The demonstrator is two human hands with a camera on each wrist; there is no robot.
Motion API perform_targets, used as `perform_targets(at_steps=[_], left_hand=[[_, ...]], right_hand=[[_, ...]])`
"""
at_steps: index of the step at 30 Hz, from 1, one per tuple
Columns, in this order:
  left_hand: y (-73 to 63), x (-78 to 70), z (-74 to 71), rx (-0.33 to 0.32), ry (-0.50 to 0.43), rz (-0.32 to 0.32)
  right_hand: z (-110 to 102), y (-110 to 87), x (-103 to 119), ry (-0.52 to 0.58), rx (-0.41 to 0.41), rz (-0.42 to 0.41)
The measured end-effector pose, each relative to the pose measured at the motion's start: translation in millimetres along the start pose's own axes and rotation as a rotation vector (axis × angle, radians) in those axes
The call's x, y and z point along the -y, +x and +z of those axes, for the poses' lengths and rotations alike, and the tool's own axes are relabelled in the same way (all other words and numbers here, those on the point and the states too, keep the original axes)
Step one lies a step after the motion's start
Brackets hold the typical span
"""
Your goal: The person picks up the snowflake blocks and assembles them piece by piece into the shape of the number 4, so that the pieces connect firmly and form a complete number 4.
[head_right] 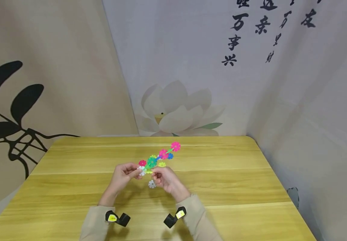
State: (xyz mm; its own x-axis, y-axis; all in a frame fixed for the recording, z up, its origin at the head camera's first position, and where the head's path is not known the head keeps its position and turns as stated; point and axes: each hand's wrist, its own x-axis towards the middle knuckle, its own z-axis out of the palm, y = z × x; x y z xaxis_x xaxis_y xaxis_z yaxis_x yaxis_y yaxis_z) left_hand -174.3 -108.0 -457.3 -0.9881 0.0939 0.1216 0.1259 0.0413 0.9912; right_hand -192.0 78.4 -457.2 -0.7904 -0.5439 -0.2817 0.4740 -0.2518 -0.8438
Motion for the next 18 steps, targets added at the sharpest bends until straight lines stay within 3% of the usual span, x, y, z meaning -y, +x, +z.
perform_targets(at_steps=[9, 14, 18], left_hand=[[-1.6, 2.0, 0.9, 0.008, 0.069, 0.051], [-4.9, 2.1, 2.0, -0.03, 0.023, 0.068], [-8.7, -8.1, 2.1, -0.061, -0.01, 0.086]], right_hand=[[7, -7.3, -9, -0.105, -0.095, -0.031], [13, -7.6, -8, -0.116, -0.123, -0.052], [14, -7.0, -2, -0.142, -0.102, -0.07]])
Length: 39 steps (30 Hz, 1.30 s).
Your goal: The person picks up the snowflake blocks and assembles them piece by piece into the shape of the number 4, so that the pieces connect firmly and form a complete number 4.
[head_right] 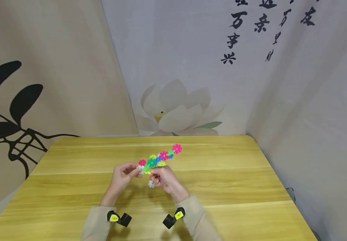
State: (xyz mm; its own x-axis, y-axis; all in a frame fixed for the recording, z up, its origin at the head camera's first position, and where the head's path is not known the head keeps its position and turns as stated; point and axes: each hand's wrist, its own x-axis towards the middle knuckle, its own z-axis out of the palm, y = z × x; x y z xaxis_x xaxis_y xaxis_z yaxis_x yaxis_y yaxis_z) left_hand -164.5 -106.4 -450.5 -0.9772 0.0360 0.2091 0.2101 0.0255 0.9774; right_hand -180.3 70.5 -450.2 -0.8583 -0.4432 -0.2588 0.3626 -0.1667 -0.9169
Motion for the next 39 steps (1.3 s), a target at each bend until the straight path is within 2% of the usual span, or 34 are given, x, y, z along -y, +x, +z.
perform_targets(at_steps=[3, 6, 8, 12, 16, 20, 30, 34, 39], left_hand=[[3.2, 2.4, -1.7, -0.017, -0.04, 0.02], [8.4, 11.0, -5.2, -0.039, -0.072, 0.034], [9.3, 6.4, -6.3, -0.054, -0.06, 0.018], [6.9, -10.4, -7.8, -0.064, -0.014, 0.037], [4.1, -20.8, -8.1, -0.064, 0.008, 0.051], [3.9, -20.9, -7.5, -0.07, -0.002, 0.04], [3.2, -18.7, -6.6, -0.08, -0.016, 0.063], [2.5, -18.0, -6.1, -0.075, -0.017, 0.056], [1.1, -16.3, -5.6, -0.064, -0.03, 0.047]], right_hand=[[-5, 3.7, 4, -0.052, 0.02, -0.038], [-15, 8.6, 2, -0.131, -0.032, -0.097], [-25, 12.3, -1, -0.213, -0.112, -0.129], [-43, 18.5, -11, -0.41, -0.274, -0.173], [-57, 24.7, -21, -0.602, -0.342, -0.189], [-64, 28.1, -30, -0.757, -0.34, -0.17], [-64, 30.9, -35, -0.973, -0.312, -0.189], [-64, 31.6, -34, -1.025, -0.314, -0.194], [-64, 31.4, -34, -1.028, -0.314, -0.181]])
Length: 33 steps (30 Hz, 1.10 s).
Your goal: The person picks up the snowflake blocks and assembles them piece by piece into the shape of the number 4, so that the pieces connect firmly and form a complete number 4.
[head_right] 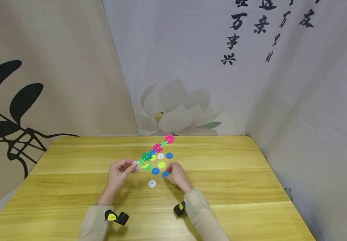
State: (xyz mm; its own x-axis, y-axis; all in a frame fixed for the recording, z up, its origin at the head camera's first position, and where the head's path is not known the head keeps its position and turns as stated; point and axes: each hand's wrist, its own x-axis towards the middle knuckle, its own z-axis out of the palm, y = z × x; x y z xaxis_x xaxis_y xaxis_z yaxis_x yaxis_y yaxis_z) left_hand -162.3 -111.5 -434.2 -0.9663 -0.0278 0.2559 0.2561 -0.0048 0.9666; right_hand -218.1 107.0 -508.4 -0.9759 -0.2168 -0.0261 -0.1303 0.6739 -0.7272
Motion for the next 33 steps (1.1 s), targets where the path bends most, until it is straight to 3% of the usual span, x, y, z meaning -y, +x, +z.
perform_targets(at_steps=[9, 15, 23, 28, 33], left_hand=[[0.3, 1.4, -1.0, 0.009, 0.009, -0.009], [5.7, 20.8, -3.0, -0.003, -0.025, -0.022], [7.3, 29.5, -3.5, -0.01, -0.031, 0.011], [7.3, 29.4, -4.2, -0.011, -0.026, -0.024], [8.5, 30.3, -5.4, 0.005, -0.033, -0.06]], right_hand=[[1, -3.8, -3, 0.03, -0.057, -0.027], [-3, -7.8, 3, 0.178, -0.09, -0.089], [-16, -22.9, 38, 0.414, -0.088, -0.204], [-27, -40.7, 72, 0.508, -0.091, -0.254], [-21, -43.9, 80, 0.564, -0.166, -0.296]])
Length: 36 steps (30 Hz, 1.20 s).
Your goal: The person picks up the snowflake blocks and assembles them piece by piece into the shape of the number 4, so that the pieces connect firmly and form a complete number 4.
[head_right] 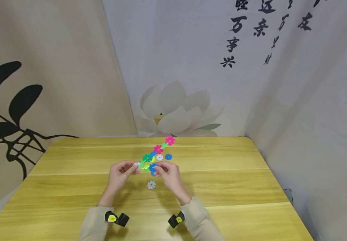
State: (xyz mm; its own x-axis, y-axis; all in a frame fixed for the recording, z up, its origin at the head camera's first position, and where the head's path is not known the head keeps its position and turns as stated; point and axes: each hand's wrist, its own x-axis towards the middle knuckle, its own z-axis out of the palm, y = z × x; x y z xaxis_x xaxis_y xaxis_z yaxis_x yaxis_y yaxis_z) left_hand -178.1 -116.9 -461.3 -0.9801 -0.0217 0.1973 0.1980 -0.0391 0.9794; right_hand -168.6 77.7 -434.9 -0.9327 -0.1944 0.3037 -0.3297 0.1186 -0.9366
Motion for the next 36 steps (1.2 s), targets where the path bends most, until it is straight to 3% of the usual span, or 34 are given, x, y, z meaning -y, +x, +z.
perform_targets(at_steps=[8, 14, 21, 26, 32, 36], left_hand=[[-0.2, -0.6, -0.2, 0.005, 0.0, -0.014], [-0.9, -0.6, 0.6, 0.018, 0.026, 0.003], [-3.4, 1.7, 7.6, -0.021, 0.053, 0.026], [-4.6, 4.3, 11.1, -0.069, 0.055, 0.042], [-1.1, 4.8, 12.8, -0.109, 0.033, 0.012], [0.9, 3.7, 10.4, -0.136, 0.03, 0.033]], right_hand=[[1, 0.4, -2, 0.031, -0.07, -0.06], [-1, 1.5, 0, -0.011, -0.01, -0.095], [-1, 2.9, 5, -0.042, -0.008, -0.163], [2, 3.1, 4, -0.047, -0.016, -0.128], [2, 7.9, -16, 0.041, -0.037, -0.13], [-1, 13.4, -40, 0.118, -0.031, -0.097]])
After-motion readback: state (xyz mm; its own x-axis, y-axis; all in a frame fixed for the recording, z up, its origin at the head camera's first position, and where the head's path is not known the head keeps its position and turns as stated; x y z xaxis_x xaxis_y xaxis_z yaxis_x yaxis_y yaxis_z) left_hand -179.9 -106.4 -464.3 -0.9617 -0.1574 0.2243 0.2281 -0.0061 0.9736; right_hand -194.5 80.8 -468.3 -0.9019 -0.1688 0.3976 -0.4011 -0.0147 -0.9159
